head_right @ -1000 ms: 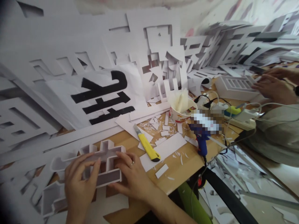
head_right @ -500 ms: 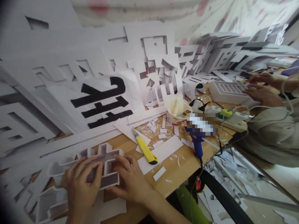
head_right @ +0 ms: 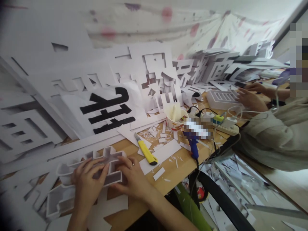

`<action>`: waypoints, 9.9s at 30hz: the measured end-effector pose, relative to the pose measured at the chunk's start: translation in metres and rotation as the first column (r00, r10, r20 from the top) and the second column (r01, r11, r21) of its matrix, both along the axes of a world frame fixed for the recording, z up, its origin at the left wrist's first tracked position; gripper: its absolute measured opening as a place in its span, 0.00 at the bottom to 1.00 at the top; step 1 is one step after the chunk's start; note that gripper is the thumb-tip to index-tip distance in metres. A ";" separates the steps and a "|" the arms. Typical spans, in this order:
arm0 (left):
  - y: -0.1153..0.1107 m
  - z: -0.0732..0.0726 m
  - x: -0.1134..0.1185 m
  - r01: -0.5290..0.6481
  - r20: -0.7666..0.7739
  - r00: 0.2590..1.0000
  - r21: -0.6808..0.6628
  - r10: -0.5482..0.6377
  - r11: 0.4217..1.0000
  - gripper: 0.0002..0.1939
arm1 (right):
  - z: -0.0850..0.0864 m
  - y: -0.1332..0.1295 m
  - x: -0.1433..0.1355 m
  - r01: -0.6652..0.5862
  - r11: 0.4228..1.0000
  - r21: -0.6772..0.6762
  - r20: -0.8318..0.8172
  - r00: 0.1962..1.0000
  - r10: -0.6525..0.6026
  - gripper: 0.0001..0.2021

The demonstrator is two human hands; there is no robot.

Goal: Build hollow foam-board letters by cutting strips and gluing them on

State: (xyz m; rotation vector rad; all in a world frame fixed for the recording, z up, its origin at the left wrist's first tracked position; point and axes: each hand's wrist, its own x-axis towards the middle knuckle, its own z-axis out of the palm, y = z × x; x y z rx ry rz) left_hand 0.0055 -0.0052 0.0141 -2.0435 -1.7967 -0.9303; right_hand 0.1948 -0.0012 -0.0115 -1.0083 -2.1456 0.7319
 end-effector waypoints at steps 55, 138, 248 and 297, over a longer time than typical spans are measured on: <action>0.002 0.014 0.007 -0.011 0.187 0.980 -0.304 0.071 0.953 0.15 | -0.009 0.001 -0.002 0.029 0.993 0.113 0.104 0.994 -0.041 0.22; 0.000 0.018 0.010 -0.065 -0.138 0.990 -0.429 0.006 0.901 0.24 | 0.016 -0.001 0.219 0.970 0.242 -0.035 0.179 0.244 -0.953 0.28; 0.002 0.030 0.007 -0.085 -0.075 0.996 -0.664 0.047 0.743 0.24 | -0.008 -0.060 0.013 0.072 0.988 0.140 0.173 0.980 -0.096 0.31; 0.006 0.028 0.005 -0.042 0.077 0.991 -0.607 0.111 0.793 0.14 | -0.009 -0.057 0.012 0.112 0.989 0.093 0.127 0.984 -0.124 0.34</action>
